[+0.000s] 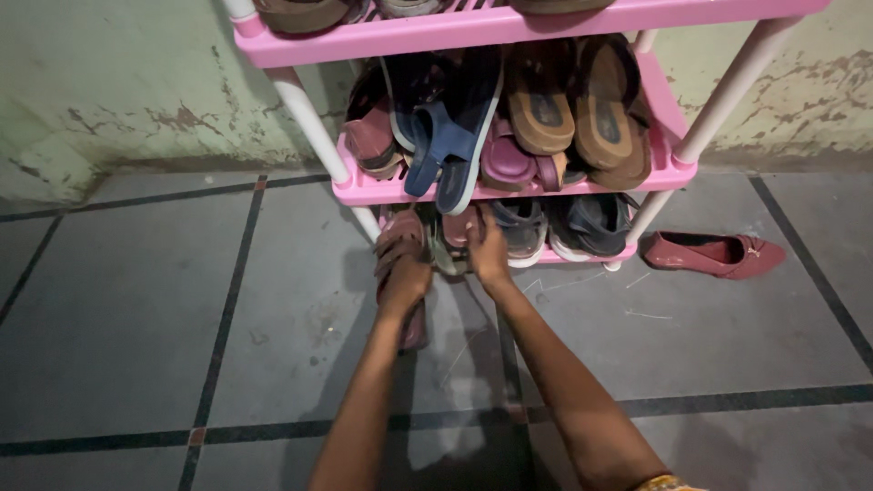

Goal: The person organizes a collection of shoes by picking up pairs from the floor and placing them onto a pink three-tier shoe rack. They handle various types of footwear including sandals, flats, and sneakers, arranging them on the shelves.

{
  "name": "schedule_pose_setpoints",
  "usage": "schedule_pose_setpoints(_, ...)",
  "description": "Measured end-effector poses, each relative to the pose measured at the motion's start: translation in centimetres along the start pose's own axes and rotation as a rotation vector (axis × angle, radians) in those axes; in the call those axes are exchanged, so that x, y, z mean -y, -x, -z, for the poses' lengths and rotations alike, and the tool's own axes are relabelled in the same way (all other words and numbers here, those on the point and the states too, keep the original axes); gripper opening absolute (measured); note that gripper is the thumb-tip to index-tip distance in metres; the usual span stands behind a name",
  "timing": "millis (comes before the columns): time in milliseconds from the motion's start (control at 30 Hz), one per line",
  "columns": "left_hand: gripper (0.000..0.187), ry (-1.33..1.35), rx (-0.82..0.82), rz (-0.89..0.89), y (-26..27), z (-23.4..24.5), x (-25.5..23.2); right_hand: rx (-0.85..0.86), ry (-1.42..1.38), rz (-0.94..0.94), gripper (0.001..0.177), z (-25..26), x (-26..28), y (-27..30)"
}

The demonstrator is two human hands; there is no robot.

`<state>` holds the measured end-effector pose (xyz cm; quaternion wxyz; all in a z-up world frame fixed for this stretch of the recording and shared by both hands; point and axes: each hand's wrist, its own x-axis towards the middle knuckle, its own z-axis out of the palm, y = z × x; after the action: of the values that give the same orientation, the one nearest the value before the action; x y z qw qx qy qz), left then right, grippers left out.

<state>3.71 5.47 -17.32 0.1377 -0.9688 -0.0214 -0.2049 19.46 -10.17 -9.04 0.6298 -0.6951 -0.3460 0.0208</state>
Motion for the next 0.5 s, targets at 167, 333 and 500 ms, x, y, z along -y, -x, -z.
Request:
schedule_pose_setpoints(167,0.018,0.265,-0.287,0.044,0.2,-2.6,-0.1,-0.081,0.225,0.012,0.047,0.6,1.2,0.7)
schedule_pose_setpoints(333,0.021,0.317,-0.078,0.277,-1.1,-4.2,-0.9,-0.060,0.279,-0.045,0.050,1.7,3.5,1.6)
schedule_pose_setpoints(500,0.024,0.224,0.066,0.329,-2.0,-4.9,-1.8,-0.018,0.525,-0.241,0.046,4.3,8.6,3.0)
